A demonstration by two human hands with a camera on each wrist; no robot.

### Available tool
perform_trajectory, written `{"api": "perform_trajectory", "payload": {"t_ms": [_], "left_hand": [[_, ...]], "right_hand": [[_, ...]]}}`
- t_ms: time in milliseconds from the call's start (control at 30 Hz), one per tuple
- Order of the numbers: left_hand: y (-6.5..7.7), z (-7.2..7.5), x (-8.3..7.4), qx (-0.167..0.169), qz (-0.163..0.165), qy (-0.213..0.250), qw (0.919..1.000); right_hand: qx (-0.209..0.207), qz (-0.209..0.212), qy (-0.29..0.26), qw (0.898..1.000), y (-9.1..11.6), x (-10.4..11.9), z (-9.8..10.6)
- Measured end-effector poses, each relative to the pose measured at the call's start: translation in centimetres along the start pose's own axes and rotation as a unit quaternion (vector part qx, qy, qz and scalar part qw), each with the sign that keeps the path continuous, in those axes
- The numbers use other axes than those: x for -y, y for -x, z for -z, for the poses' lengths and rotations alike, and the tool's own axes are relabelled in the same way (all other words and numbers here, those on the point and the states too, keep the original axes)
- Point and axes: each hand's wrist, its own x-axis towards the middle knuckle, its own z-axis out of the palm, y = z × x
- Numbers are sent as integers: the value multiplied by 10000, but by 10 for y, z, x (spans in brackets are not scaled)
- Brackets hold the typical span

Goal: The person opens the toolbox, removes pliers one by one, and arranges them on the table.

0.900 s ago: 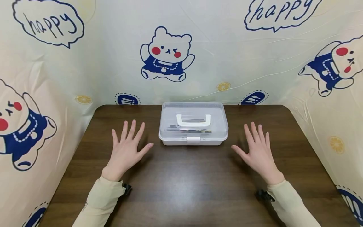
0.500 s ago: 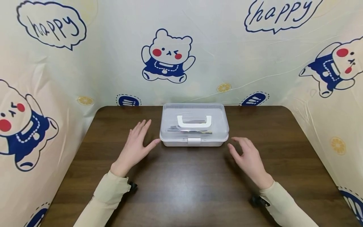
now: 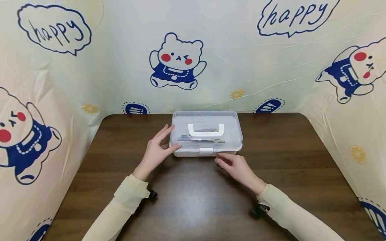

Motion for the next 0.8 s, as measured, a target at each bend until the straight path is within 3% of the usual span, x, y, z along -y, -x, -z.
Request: {"api": "perform_trajectory", "payload": {"t_ms": [100, 200, 267, 433, 600, 667, 800], "left_hand": [[-1, -3, 0, 22, 44, -28, 10000], [-2, -5, 0, -19, 65, -3, 10000], [-2, -5, 1, -73, 16, -17, 10000], [-3, -3, 4, -186, -154, -246, 9994], [-4, -1, 4, -172, -266, -471, 9984], [-4, -1, 4, -161, -251, -477, 9984], [-4, -2, 2, -163, -211, -463, 9986]], "right_hand": [[294, -318, -520, 9977, -8, 3, -8], [493, -721, -1444, 9857, -15, 4, -14], [488, -1113, -2120, 9697, -19, 5, -18], [350, -2036, -3508, 9134, -24, 6, -25], [390, -2522, -4475, 8571, -27, 9, -28], [348, -2638, -4606, 8468, -28, 10, -29], [284, -2871, -4592, 8402, -29, 12, -28]]}}
